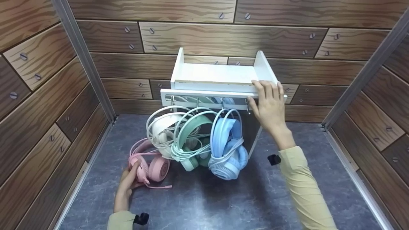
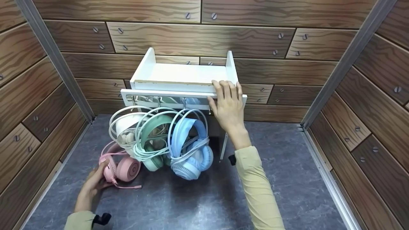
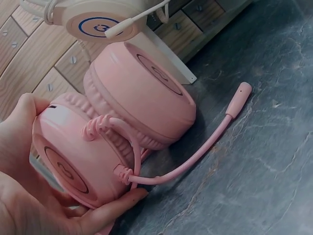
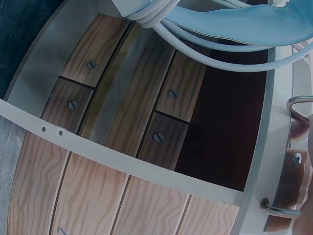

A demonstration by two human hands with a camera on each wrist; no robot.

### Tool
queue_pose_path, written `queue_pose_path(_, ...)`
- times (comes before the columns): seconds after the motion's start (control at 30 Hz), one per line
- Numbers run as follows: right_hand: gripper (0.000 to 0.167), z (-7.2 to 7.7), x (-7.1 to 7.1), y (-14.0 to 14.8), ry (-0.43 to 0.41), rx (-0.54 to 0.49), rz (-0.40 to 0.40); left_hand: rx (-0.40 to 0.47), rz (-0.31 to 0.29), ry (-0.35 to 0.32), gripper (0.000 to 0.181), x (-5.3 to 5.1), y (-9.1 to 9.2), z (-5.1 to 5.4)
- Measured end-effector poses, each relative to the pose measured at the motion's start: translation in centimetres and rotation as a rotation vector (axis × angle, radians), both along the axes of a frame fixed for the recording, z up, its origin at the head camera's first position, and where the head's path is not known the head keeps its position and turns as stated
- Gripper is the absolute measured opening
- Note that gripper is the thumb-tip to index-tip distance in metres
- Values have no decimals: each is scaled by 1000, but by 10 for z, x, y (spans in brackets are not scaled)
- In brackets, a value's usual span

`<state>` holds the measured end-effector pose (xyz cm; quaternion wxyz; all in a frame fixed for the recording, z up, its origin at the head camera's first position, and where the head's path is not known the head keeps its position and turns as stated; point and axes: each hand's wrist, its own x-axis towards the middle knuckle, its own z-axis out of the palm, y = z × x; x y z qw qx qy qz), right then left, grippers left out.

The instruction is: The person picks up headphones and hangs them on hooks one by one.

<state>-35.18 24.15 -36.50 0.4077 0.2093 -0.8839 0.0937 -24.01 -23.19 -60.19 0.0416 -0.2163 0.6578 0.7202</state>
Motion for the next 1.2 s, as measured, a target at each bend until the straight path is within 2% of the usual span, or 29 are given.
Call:
queue_pose_path(0.17,53,0,0,0,3,-1,3,9,35,0,86,4,2,-1)
queue_pose_path(0.47,53,0,-1,0,14,-1,3,92,80,19,79,16,6,-5)
queue_pose_path(0.63,52,-1,-1,0,14,1,4,109,108,18,88,27,7,-5)
queue_pose_path(0.73,52,-1,-1,0,15,-2,5,111,129,33,90,33,9,-5)
queue_pose_path(0.93,53,-1,-1,0,10,-4,1,147,180,83,79,40,14,-7)
queue_pose_path(1.2,54,-1,-1,1,-1,2,-3,166,247,149,72,51,19,-14)
